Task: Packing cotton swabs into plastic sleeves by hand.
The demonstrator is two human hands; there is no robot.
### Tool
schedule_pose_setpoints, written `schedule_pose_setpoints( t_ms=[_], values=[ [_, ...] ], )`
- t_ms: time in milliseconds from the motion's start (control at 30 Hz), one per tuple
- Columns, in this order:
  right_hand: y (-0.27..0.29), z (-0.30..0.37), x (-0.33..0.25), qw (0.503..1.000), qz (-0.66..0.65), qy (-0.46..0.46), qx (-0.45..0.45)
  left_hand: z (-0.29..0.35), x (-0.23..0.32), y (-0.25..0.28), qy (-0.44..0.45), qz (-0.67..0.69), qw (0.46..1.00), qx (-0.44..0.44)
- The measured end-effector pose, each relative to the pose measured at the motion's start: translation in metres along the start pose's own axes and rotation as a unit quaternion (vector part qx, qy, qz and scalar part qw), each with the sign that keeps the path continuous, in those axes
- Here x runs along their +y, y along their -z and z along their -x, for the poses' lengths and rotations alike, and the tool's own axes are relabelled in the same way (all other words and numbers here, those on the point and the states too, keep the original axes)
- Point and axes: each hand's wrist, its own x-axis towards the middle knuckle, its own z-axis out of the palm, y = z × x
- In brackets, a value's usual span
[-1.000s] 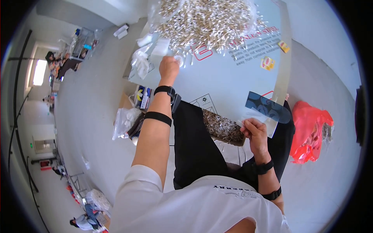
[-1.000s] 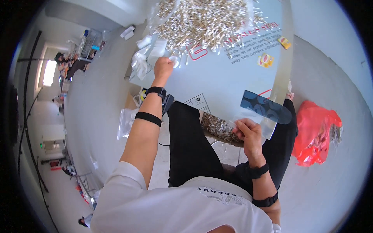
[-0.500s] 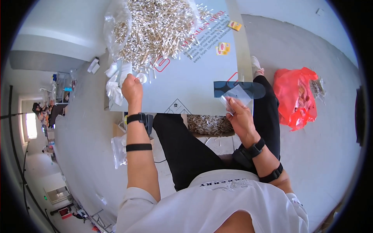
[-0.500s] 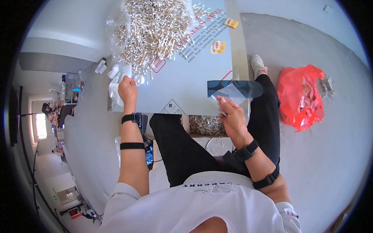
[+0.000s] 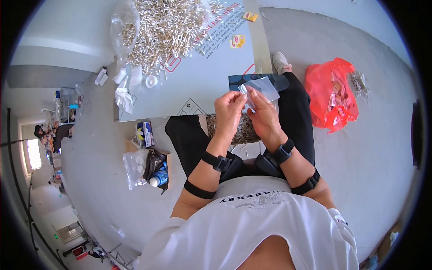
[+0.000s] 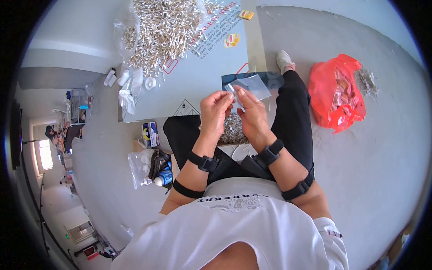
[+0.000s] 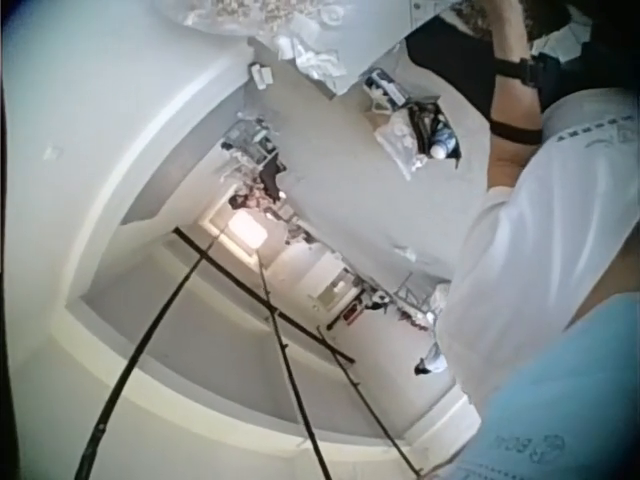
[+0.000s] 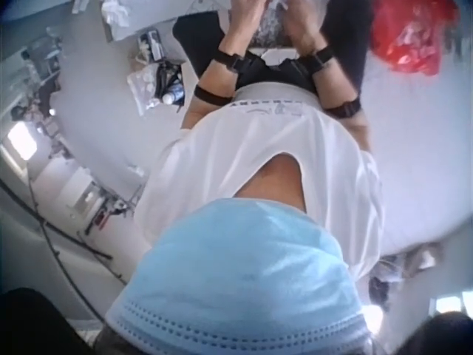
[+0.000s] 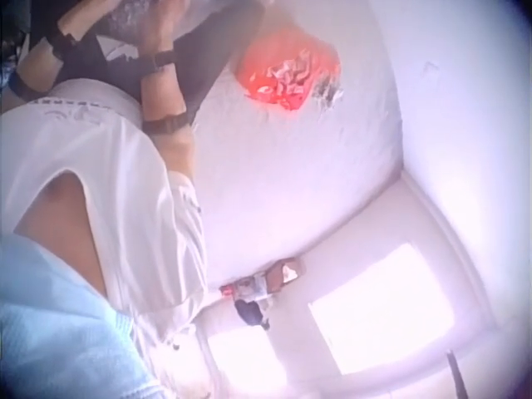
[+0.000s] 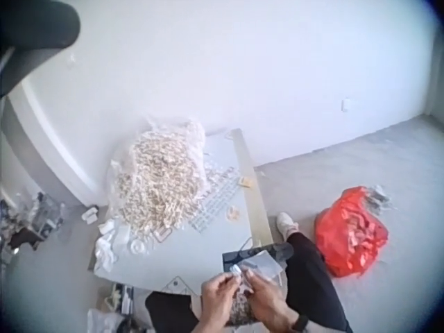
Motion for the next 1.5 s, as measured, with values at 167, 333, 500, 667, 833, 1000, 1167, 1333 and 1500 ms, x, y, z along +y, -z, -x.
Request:
schedule_pose_setpoints(
  t_ms=[167, 333, 500, 667, 833, 1000, 1167, 1333, 1500],
  values=[
    [0.008, 0.008, -0.003, 1.000, 0.001, 0.002, 0.012, 0.002, 0.004, -0.007, -0.003, -0.010, 1.000, 0.029],
    [0.046, 0.008, -0.017, 0.962, 0.099, 0.190, 0.168, 0.004, 0.009, -0.007, -0.009, 0.030, 0.999, 0.026],
    [0.036, 0.020, -0.035, 0.914, 0.300, 0.269, -0.046, 0.012, 0.010, -0.022, 0.002, -0.007, 1.000, 0.012],
    [0.046, 0.011, -0.029, 0.931, 0.263, 0.238, -0.088, 0.008, 0.007, -0.029, 0.043, 0.027, 0.998, -0.045],
    [0.052, 0.014, -0.036, 0.918, 0.306, 0.241, -0.079, 0.008, 0.003, -0.038, 0.066, 0.052, 0.993, -0.085],
    [0.061, 0.013, -0.049, 0.889, 0.345, 0.300, 0.005, 0.004, -0.003, -0.042, 0.061, 0.065, 0.993, -0.078],
    [0.071, 0.011, -0.054, 0.874, 0.372, 0.313, 0.015, -0.006, -0.009, -0.055, -0.217, -0.265, 0.938, -0.053],
    [0.071, 0.010, -0.050, 0.844, 0.373, 0.379, 0.071, -0.032, -0.014, -0.075, -0.383, -0.316, 0.859, -0.123],
    [0.090, 0.003, -0.056, 0.975, 0.022, 0.149, 0.164, -0.067, -0.023, -0.095, -0.271, -0.264, 0.918, -0.116]
  ],
)
